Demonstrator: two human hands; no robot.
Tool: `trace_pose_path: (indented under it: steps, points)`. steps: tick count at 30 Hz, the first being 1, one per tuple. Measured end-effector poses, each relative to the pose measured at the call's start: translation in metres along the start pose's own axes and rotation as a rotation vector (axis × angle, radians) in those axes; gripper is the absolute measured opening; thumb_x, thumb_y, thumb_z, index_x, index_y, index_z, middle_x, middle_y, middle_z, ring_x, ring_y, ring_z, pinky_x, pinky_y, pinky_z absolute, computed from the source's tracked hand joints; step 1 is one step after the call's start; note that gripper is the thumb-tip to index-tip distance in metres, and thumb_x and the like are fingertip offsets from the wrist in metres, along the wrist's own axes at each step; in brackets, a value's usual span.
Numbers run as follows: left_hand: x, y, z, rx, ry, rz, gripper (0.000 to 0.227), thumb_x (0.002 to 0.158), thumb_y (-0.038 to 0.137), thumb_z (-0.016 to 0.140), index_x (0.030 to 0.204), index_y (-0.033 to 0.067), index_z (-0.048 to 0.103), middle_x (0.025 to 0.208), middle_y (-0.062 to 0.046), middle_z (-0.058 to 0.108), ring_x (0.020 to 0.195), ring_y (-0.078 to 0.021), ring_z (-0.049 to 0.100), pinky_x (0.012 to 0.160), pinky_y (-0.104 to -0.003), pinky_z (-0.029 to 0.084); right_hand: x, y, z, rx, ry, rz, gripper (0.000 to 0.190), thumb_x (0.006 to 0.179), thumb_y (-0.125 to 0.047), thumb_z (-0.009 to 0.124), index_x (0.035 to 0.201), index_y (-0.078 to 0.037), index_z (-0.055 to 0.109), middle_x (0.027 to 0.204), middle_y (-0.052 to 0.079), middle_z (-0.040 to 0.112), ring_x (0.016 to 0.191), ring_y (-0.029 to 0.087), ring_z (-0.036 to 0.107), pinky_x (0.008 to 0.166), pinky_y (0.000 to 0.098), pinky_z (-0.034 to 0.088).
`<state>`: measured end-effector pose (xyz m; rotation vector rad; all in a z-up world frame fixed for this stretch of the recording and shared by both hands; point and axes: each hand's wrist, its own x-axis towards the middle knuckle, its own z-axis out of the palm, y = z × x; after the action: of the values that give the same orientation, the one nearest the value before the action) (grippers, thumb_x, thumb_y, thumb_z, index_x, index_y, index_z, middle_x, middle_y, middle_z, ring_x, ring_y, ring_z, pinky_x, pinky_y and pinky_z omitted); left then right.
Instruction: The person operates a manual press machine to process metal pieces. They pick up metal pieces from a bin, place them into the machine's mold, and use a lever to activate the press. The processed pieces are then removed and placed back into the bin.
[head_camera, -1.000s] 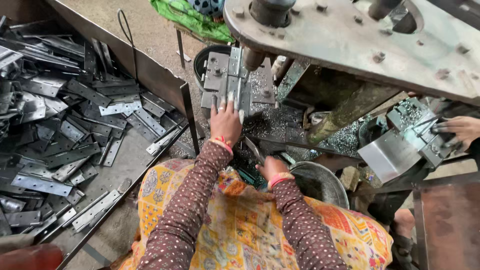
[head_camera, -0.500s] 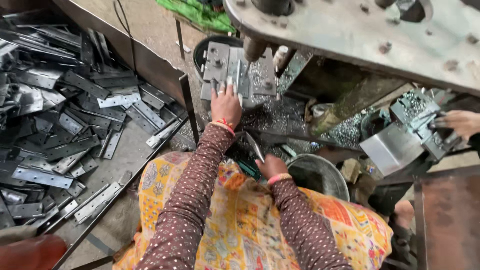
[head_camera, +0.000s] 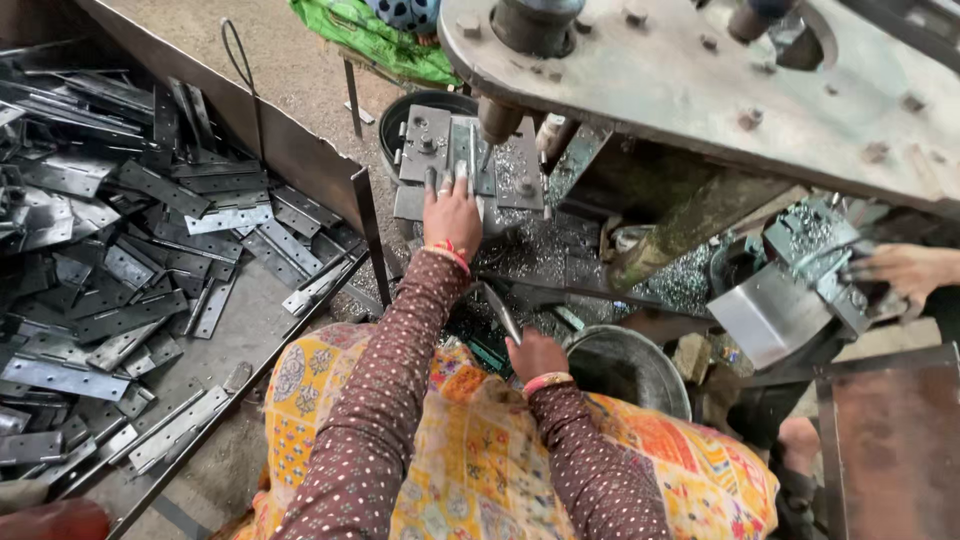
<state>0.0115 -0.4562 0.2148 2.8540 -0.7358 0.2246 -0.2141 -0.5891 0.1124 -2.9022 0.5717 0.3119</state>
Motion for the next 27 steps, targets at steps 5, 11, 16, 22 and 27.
trace_pose_path:
  steps: [5,11,16,22,27]
  points:
    - [-0.007,-0.006,-0.006,-0.019,0.010,0.013,0.026,0.097,0.018,0.052,0.098,0.0088,0.077,0.152,-0.014,0.050,0.140,-0.0311,0.047,0.122,-0.059,0.017,0.026,-0.004,-0.037,0.108,-0.193,0.024,0.050,0.089,-0.049,0.070,0.105,-0.002,0.069,0.094,0.021,0.074,0.086,0.039,0.074,0.078,0.0487,0.059]
    - [0.027,-0.024,0.009,-0.108,0.035,-0.039,0.028,0.096,0.017,0.052,0.100,0.0076,0.078,0.150,-0.012,0.053,0.140,-0.0323,0.048,0.119,-0.061,0.023,0.043,-0.014,-0.087,-0.008,-0.211,-0.022,0.049,0.088,-0.050,0.072,0.106,-0.003,0.072,0.098,0.022,0.074,0.090,0.039,0.073,0.081,0.0483,0.057]
    - [0.036,-0.027,0.017,-0.138,0.101,-0.010,0.028,0.094,0.017,0.053,0.098,0.0065,0.079,0.146,-0.012,0.056,0.138,-0.0326,0.050,0.117,-0.061,0.026,0.006,0.007,0.008,0.144,-0.014,-0.020,0.043,0.092,-0.047,0.067,0.100,-0.005,0.073,0.090,0.021,0.074,0.085,0.040,0.073,0.078,0.0496,0.057]
    - [0.036,-0.030,0.007,-0.093,0.062,-0.001,0.027,0.096,0.018,0.054,0.095,0.0072,0.080,0.148,-0.012,0.056,0.140,-0.0301,0.049,0.119,-0.059,0.028,0.030,-0.003,-0.033,0.123,-0.130,-0.022,0.049,0.087,-0.054,0.070,0.096,-0.006,0.070,0.086,0.022,0.072,0.082,0.041,0.071,0.074,0.0509,0.055]
    - [-0.017,-0.006,-0.006,0.067,0.160,0.135,0.027,0.083,0.021,0.058,0.093,0.0093,0.080,0.138,-0.020,0.056,0.135,-0.0321,0.045,0.119,-0.058,0.023,0.017,-0.032,-0.110,0.151,0.338,-0.050,0.051,0.094,-0.057,0.065,0.099,-0.007,0.061,0.083,0.016,0.071,0.079,0.040,0.070,0.069,0.0510,0.054]
